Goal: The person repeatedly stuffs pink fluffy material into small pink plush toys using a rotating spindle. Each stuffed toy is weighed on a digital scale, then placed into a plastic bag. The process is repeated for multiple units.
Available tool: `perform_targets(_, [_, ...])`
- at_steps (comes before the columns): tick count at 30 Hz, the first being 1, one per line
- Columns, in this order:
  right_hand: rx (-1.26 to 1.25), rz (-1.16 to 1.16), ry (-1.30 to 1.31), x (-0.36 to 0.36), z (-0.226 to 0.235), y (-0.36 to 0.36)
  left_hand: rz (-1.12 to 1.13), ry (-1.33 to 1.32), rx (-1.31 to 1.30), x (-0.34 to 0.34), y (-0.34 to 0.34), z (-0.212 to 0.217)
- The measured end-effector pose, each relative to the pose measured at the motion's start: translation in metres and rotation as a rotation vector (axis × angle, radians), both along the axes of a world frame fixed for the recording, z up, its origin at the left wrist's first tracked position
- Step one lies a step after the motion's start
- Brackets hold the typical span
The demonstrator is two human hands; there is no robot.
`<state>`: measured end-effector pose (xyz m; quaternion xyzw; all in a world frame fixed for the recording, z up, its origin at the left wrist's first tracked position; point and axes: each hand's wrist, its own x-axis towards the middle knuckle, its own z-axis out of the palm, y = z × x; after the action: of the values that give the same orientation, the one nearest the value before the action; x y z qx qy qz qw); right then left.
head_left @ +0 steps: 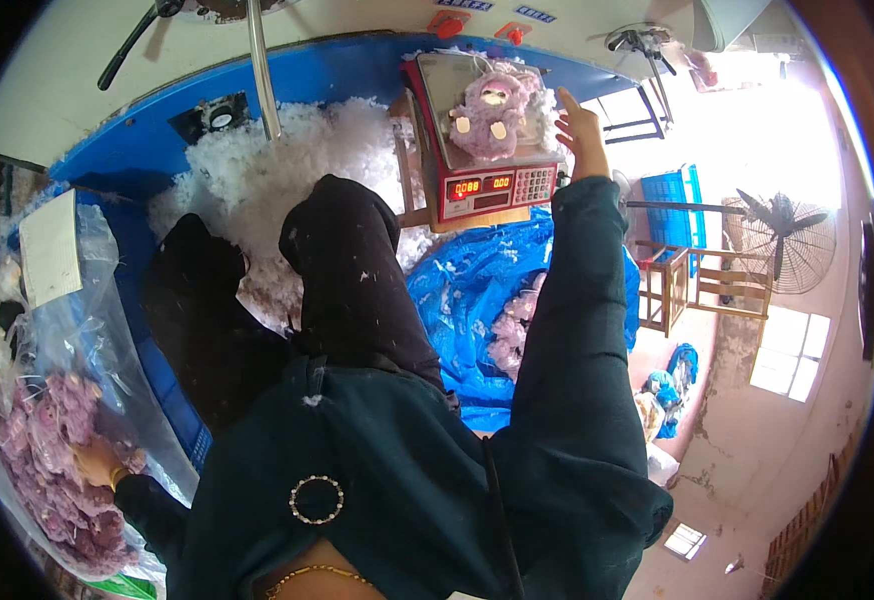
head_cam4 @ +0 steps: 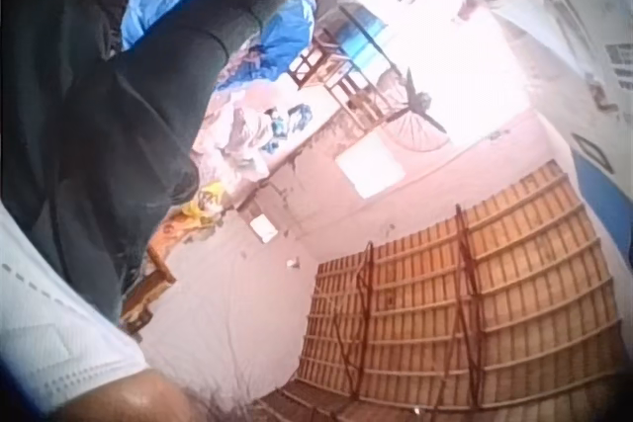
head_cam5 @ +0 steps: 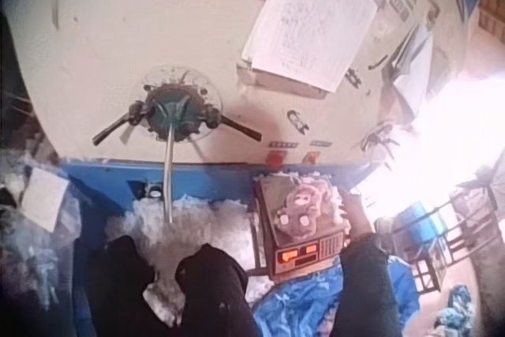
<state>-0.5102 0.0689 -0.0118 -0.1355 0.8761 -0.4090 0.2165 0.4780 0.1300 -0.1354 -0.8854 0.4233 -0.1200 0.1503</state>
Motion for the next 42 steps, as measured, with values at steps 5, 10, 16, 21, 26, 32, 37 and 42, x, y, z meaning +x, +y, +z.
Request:
perform_targets(5, [0.274, 0.139, 0.031, 0.03, 0.001, -0.048, -0.248, -0.022, -0.244, -0.034, -0.045, 0.031])
perform_targets(10, [0.201, 0.62, -0.004, 0.037, -0.049, -0.053, -0.62, 0.365, -0.619, -0.136, -0.104, 0.069])
perform_targets(16, [-0.101, 0.901, 0.303, 0.136, -0.006, 0.023, -0.689, 0.831, -0.692, -0.185, -0.112, 0.079])
perform_targets(21, [0.82, 0.976, 0.66, 0.078, 0.017, 0.146, -1.037, 1.169, -0.661, -0.295, -0.117, 0.132])
perform_targets(26, [-0.173, 1.015, 0.22, 0.2, 0.04, 0.073, -1.336, 0.975, -0.541, -0.36, -0.117, 0.159])
perform_targets(32, [-0.554, 1.462, 0.103, 0.397, 0.037, 0.004, -1.517, 0.82, -0.562, -0.407, -0.113, 0.168])
perform_targets(37, [-0.612, 1.184, -0.139, 0.416, 0.015, -0.009, -1.525, 0.663, -0.58, -0.403, -0.11, 0.169])
perform_targets(42, [-0.57, 1.172, -0.494, 0.397, 0.008, -0.014, -1.672, 0.777, -0.664, -0.396, -0.115, 0.183])
